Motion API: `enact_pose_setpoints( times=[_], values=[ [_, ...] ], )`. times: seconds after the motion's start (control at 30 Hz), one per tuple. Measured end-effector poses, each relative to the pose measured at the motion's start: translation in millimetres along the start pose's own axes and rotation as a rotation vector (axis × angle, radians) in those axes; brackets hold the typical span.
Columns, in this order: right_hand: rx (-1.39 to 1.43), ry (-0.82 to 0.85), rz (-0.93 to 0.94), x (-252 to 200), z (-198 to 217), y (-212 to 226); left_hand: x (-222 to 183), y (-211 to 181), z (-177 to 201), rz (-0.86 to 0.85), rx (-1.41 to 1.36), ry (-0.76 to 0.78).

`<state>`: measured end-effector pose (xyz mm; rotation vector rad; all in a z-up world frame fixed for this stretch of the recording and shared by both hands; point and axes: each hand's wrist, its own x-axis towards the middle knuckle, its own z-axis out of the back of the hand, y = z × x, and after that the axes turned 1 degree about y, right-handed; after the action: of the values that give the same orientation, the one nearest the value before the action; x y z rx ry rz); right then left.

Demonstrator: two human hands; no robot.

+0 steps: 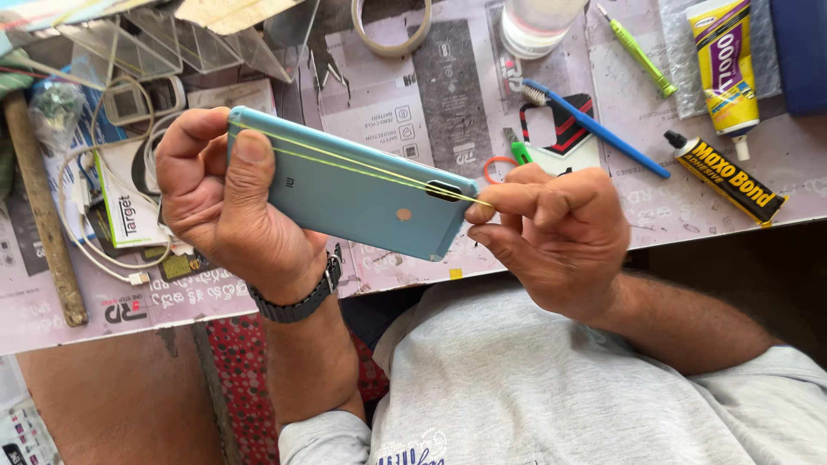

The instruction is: The person cleans the inside of a light blue smartphone back cover using a green utility knife and a blue toothbrush. They then place the internal components into the cover and secure the assembly by wrapping multiple rubber bands around the device.

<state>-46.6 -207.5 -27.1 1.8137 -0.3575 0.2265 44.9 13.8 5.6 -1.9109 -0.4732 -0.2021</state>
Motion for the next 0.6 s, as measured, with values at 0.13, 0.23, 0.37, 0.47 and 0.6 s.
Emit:
enact_pose_setpoints(
  times=[0.13,0.23,0.37,0.47,0.6],
  values=[
    [-0.117,0.116,0.161,3.9,6.9,-6.8,5.9,-1.2,-2.9,-0.012,0.000,0.017],
    [-0.218,0.163,0.265,9.5,11.1,-11.1,6.9,2.5,-0.8,-0.042,0.022,0.054],
    [-0.347,0.168,0.400,17.2,16.9,-12.3,14.3,11.9,4.3,-0.053,0.023,0.064],
    [-0.302,0.024,0.391,19.4,15.1,-10.1,16.9,9.9,8.9,0.077,-0.036,0.031],
    [-0.336,0.143,0.298,30.8,17.0,-8.4,4.9,23.6,16.8,0.361,-0.082,-0.027]
  ],
)
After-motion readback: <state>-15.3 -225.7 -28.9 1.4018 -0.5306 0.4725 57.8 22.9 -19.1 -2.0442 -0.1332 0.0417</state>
